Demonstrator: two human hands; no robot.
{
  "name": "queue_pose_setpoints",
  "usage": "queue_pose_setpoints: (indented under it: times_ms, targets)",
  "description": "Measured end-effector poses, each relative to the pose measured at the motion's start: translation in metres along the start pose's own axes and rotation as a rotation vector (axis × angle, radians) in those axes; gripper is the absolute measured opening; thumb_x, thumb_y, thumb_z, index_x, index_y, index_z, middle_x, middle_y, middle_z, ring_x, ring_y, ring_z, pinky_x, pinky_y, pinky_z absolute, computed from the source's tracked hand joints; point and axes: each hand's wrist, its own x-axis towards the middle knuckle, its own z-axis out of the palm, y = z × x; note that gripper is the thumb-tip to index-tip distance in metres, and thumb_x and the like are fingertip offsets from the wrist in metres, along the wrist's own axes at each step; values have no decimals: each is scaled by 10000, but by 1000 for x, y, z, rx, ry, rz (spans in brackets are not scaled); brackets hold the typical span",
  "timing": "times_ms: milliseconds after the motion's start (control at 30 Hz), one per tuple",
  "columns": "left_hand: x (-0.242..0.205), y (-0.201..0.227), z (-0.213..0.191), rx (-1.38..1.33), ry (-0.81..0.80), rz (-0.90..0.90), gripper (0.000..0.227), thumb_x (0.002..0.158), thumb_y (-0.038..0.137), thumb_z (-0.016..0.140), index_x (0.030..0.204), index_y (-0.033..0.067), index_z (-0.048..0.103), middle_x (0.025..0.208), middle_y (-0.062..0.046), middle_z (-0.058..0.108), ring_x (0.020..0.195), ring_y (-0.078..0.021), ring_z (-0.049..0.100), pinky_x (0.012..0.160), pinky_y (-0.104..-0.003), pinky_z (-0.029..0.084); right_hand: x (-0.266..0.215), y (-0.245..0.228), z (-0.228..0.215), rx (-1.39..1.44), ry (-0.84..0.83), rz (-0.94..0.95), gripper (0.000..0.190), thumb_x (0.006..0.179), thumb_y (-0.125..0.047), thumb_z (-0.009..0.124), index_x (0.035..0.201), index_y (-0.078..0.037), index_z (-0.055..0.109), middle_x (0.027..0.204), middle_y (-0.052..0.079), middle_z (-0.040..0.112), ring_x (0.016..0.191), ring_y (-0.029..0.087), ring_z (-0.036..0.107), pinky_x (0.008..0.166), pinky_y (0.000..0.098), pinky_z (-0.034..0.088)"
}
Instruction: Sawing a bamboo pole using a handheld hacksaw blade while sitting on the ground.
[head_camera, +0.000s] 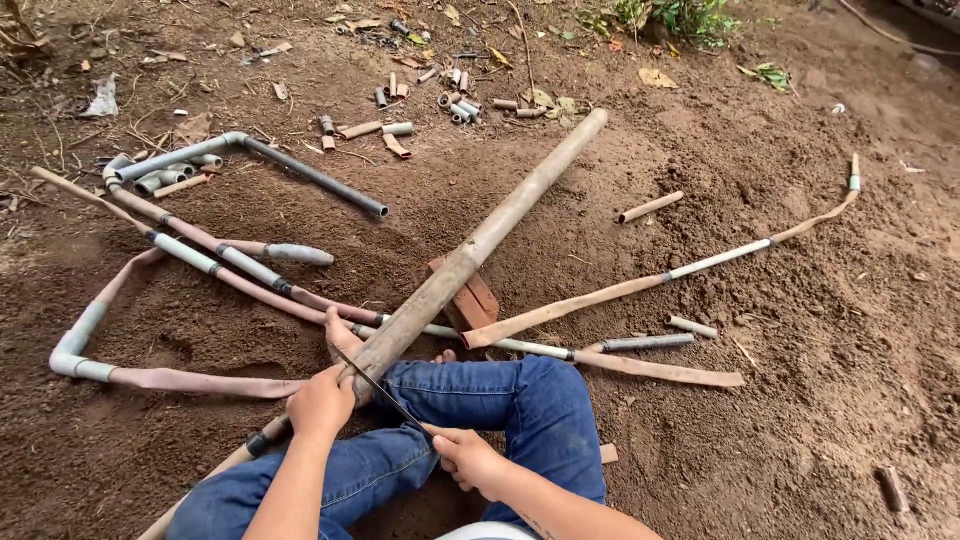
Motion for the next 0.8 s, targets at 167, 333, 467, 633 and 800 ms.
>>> queue_pose_setpoints:
  times_ms: [167, 333, 467, 633, 800]
  targets:
    - [1, -1, 1, -5, 9, 9, 355, 992, 456, 568, 1234, 291, 768, 1092, -16, 828, 993, -335, 769, 877, -459, 586, -1, -31, 9, -92, 33, -13, 526, 1106, -353, 479, 1624, -299, 556, 729, -47, 447, 539, 59, 289, 490, 222, 177]
    - [2, -3, 10, 1, 6, -38, 387, 1015, 439, 548, 1319, 292, 736, 1176, -3, 815, 1047, -327, 771, 932, -470, 584, 1, -38, 14, -101, 18, -3, 498, 1121, -362, 486, 1607, -296, 570, 782, -36, 483, 551, 54, 322, 481, 206, 207]
    - [0, -2, 13, -21, 45, 3, 413, 1008, 412, 561, 1344, 240, 728, 1258, -26, 774, 1105, -337, 737, 1008, -519, 525, -15, -18, 14, -59, -5, 26, 515, 1117, -351, 467, 1623, -355, 564, 750, -44, 442, 557, 66, 261, 512, 227, 172]
    - [2, -2, 12, -71, 42, 17, 322, 1010, 386, 570, 1212, 216, 755, 1169, -50, 793, 1048, -364, 738, 951, -530, 512, -27, -8, 2, -37, 42, 53, 503, 1127, -333, 474, 1617, -360, 586, 733, -37, 458, 536, 62, 256, 508, 229, 165]
    - [1, 3, 0, -72, -4, -16, 317, 1018, 398, 554, 1174, 231, 774, 1121, -41, 816, 1044, -350, 749, 972, -513, 523, -8, -38, 15, -119, 82, 10, 450, 1106, -336, 517, 1525, -339, 682, 738, -45, 464, 543, 54, 273, 509, 223, 158]
